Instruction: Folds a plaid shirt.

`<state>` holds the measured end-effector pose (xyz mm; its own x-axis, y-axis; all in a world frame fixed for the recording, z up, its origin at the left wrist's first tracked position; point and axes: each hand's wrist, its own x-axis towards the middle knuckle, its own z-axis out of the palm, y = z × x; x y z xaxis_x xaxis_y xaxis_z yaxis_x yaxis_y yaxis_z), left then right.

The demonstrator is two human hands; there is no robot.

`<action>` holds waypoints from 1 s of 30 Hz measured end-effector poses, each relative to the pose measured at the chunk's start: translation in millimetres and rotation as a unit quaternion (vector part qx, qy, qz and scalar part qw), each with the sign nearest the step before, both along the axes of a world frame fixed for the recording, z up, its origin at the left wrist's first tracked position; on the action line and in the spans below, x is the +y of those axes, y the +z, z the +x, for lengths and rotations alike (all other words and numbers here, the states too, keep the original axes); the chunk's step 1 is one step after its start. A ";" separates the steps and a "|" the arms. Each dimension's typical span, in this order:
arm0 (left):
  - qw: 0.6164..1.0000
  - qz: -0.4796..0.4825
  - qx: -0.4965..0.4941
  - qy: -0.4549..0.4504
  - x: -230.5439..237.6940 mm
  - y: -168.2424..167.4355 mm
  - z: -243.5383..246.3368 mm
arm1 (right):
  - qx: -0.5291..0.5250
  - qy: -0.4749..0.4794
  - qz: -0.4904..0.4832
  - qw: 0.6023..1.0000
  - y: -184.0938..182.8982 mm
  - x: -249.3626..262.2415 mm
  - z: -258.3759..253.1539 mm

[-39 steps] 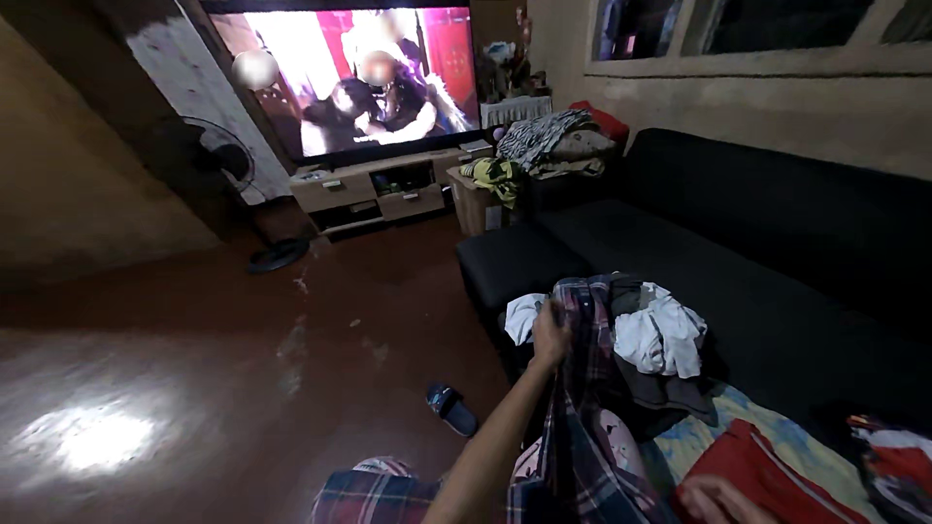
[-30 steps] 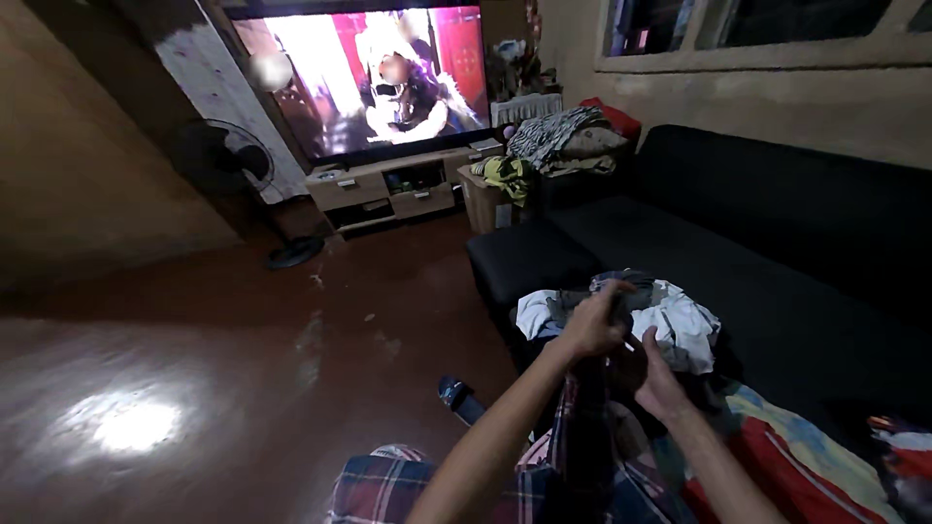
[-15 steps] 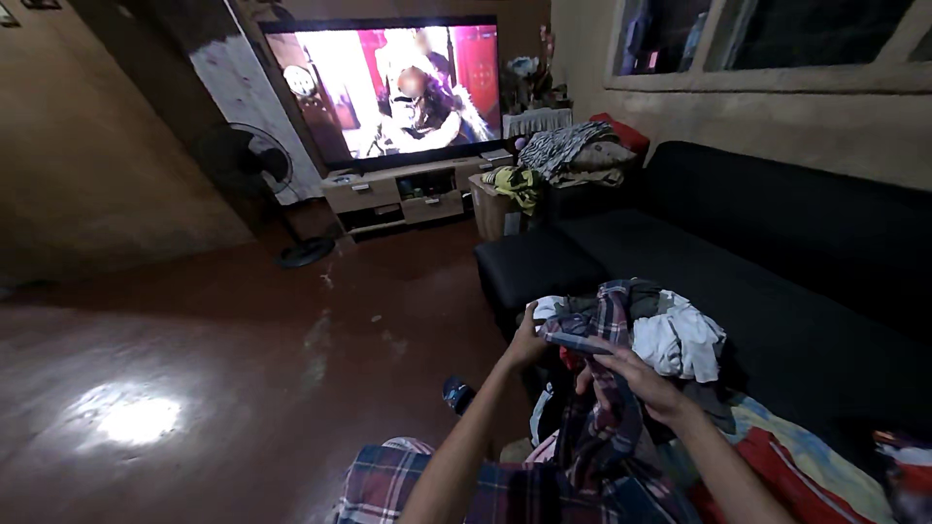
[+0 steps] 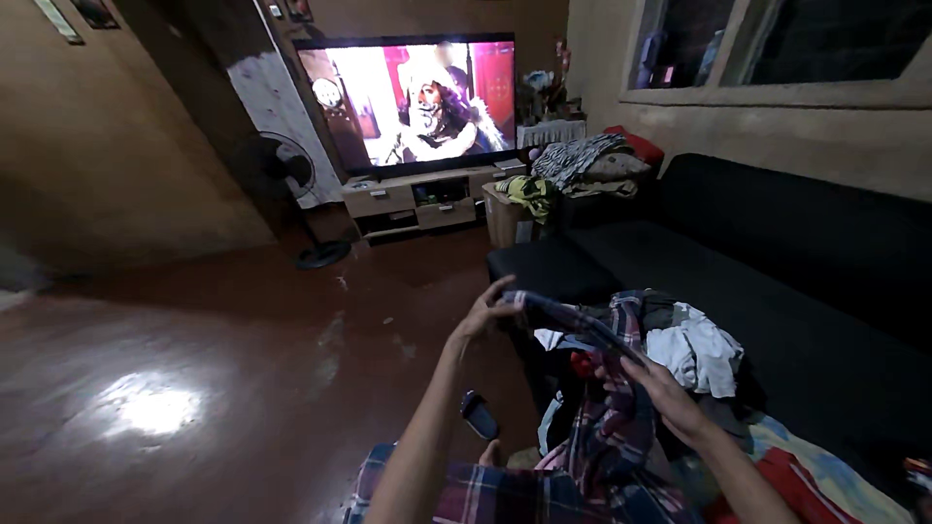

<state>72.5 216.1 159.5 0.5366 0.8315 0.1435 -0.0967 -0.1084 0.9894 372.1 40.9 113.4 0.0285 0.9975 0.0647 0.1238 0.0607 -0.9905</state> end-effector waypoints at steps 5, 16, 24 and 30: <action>0.992 0.125 0.002 0.000 -5.2 111.2 -5.4 | -0.229 0.038 -0.012 0.973 -20.6 -37.1 -18.2; 0.926 0.320 0.130 0.150 -107.4 198.3 -101.3 | -0.376 0.063 -0.112 0.918 -81.6 -125.1 7.5; 0.933 0.223 0.116 0.257 -212.6 58.1 -285.4 | -0.313 -0.192 0.173 0.914 -130.9 -181.2 -7.5; 0.979 -0.006 0.178 0.103 -273.1 -109.1 -357.8 | -0.311 -0.173 0.199 0.913 -139.4 -194.7 -4.2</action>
<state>-285.3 -57.0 50.4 0.3719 0.9277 -0.0328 0.2773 -0.0774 0.9576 367.9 -153.8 -26.0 0.1712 0.8301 0.5307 0.7346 0.2514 -0.6302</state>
